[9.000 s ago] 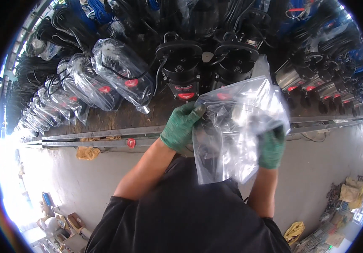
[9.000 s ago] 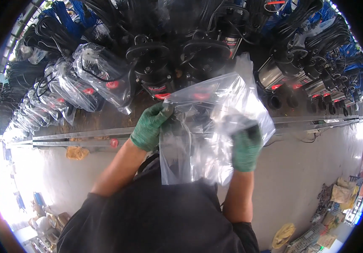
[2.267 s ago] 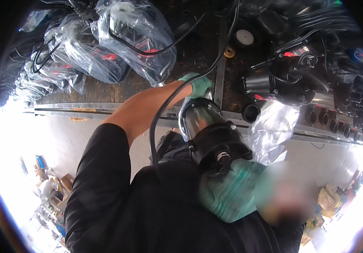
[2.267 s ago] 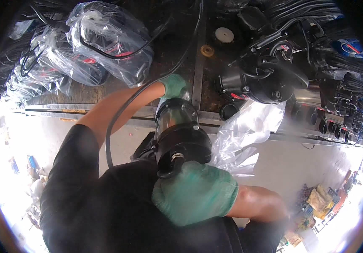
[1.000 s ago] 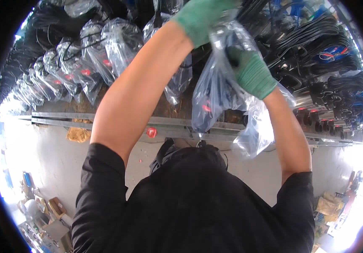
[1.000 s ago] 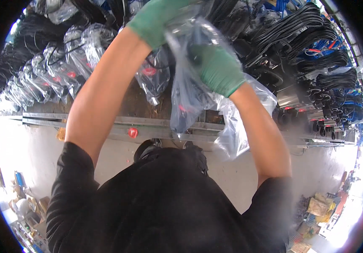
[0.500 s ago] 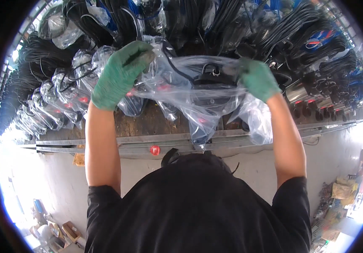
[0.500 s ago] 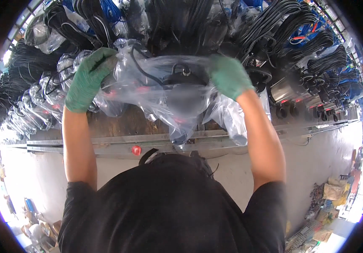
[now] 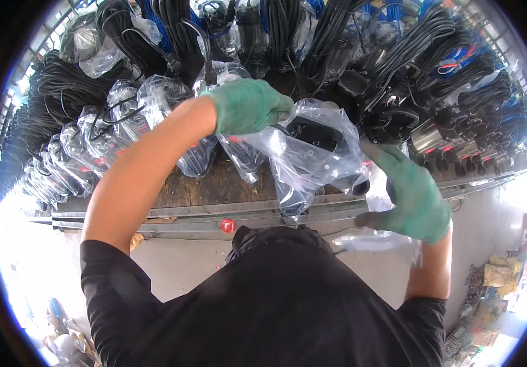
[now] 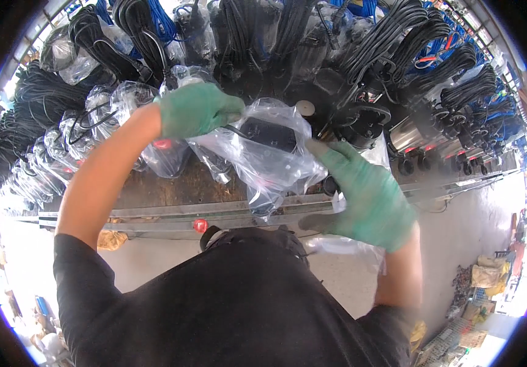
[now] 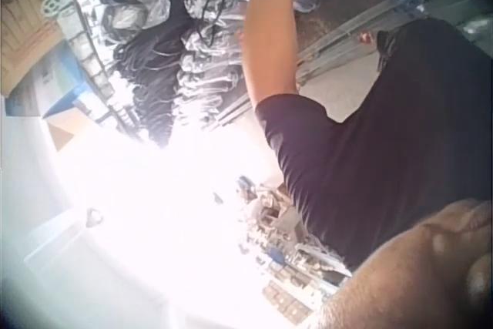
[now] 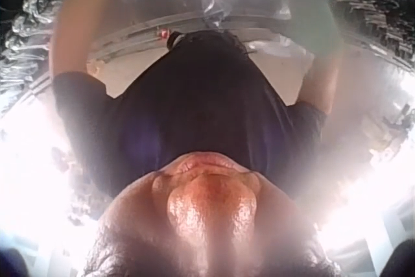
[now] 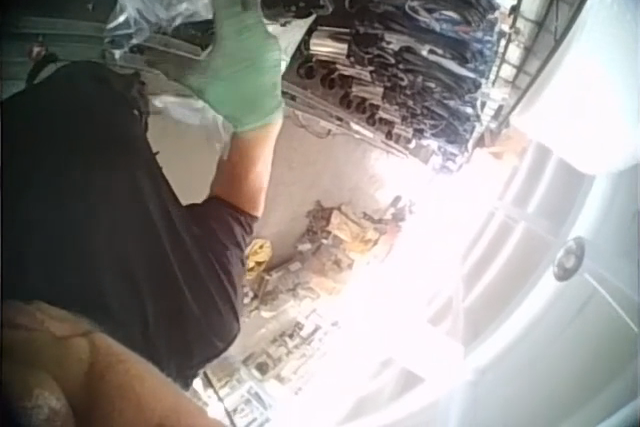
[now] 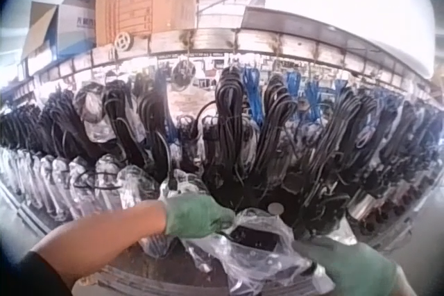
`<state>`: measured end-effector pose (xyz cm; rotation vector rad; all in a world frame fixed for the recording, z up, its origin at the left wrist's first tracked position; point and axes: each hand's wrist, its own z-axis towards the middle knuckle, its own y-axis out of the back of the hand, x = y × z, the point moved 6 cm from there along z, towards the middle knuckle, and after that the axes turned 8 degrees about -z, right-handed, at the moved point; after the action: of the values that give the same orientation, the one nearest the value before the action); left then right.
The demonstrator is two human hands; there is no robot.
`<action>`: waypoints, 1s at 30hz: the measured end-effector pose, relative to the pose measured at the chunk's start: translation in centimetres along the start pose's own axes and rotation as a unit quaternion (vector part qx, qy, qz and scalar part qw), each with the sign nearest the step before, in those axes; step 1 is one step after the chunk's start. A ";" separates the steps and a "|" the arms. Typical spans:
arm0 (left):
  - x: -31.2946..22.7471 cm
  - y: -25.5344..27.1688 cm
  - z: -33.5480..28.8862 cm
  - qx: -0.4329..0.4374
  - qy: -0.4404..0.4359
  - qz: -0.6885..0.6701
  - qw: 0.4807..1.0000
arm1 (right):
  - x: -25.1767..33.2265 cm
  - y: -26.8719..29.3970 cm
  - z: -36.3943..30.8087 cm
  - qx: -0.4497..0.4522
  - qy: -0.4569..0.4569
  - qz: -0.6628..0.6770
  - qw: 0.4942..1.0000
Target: The person wraps black industrial pumps in plastic bags, handling them one by one from a workbench and placing the bagged units back onto the surface.
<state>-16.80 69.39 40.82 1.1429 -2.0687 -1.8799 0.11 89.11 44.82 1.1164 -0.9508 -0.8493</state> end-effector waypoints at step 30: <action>-6.0 -7.5 1.3 -0.246 -0.179 0.166 0.938 | -1.8 -18.1 1.0 -0.051 -0.251 0.827 0.500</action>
<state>-9.91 74.41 36.15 0.3344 -1.6335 -2.3474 -2.92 86.23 27.05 -0.5386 -1.8034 0.5051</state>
